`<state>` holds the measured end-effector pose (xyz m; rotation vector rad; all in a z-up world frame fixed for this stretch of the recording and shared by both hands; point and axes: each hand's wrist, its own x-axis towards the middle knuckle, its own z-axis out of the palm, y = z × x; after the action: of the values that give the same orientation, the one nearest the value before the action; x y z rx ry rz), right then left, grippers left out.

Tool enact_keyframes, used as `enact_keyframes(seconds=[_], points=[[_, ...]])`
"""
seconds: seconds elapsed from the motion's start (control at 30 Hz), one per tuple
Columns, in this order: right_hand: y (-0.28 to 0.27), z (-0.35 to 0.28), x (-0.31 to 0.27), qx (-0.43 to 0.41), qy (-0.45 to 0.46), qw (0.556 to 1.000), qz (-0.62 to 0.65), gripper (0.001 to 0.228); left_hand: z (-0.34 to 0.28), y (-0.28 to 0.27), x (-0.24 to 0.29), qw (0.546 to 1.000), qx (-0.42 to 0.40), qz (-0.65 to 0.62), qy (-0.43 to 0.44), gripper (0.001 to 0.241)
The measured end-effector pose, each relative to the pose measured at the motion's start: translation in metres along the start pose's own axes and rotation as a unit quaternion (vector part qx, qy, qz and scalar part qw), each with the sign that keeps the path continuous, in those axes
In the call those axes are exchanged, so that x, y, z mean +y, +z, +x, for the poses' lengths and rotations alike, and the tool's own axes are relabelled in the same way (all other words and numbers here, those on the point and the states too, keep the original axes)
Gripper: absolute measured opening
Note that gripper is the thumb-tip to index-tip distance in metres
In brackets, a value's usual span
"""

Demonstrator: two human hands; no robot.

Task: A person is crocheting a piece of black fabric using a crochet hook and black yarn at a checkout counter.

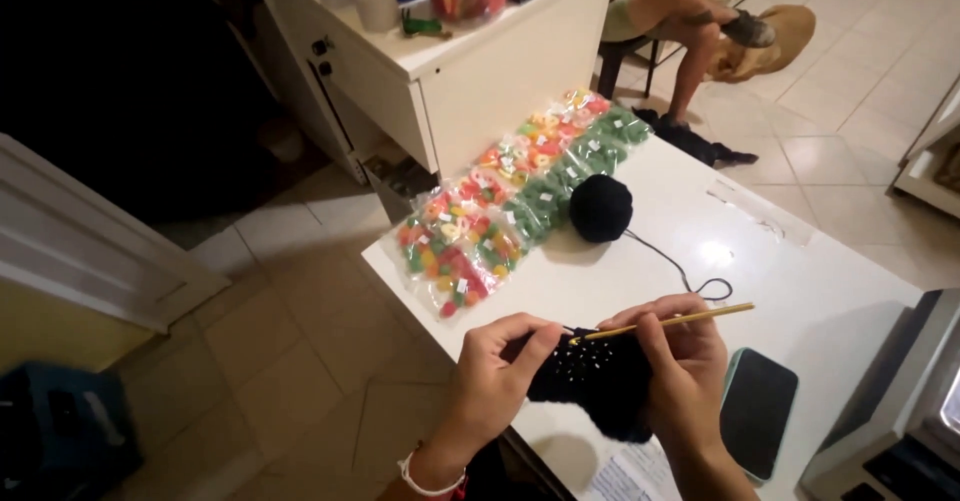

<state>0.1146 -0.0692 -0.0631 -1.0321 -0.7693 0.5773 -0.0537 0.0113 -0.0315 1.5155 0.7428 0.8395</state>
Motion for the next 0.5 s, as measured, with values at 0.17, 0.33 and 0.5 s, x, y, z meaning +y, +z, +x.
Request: enact_keyframes(seconds=[0.17, 0.33, 0.5], points=[[0.01, -0.01, -0.012, -0.028, -0.21, 0.967, -0.143, 0.015, -0.005, 0.001, 0.004, 0.988, 0.015, 0.1, 0.115, 0.028], [0.003, -0.019, -0.008, -0.039, -0.317, 0.929, -0.188, 0.014, -0.007, 0.005, 0.002, 0.969, 0.033, 0.154, 0.189, 0.027], [0.007, -0.02, -0.02, -0.008, -0.306, 0.932, -0.193, 0.011, -0.011, 0.006, 0.006, 0.965, 0.023, 0.158, 0.208, 0.026]])
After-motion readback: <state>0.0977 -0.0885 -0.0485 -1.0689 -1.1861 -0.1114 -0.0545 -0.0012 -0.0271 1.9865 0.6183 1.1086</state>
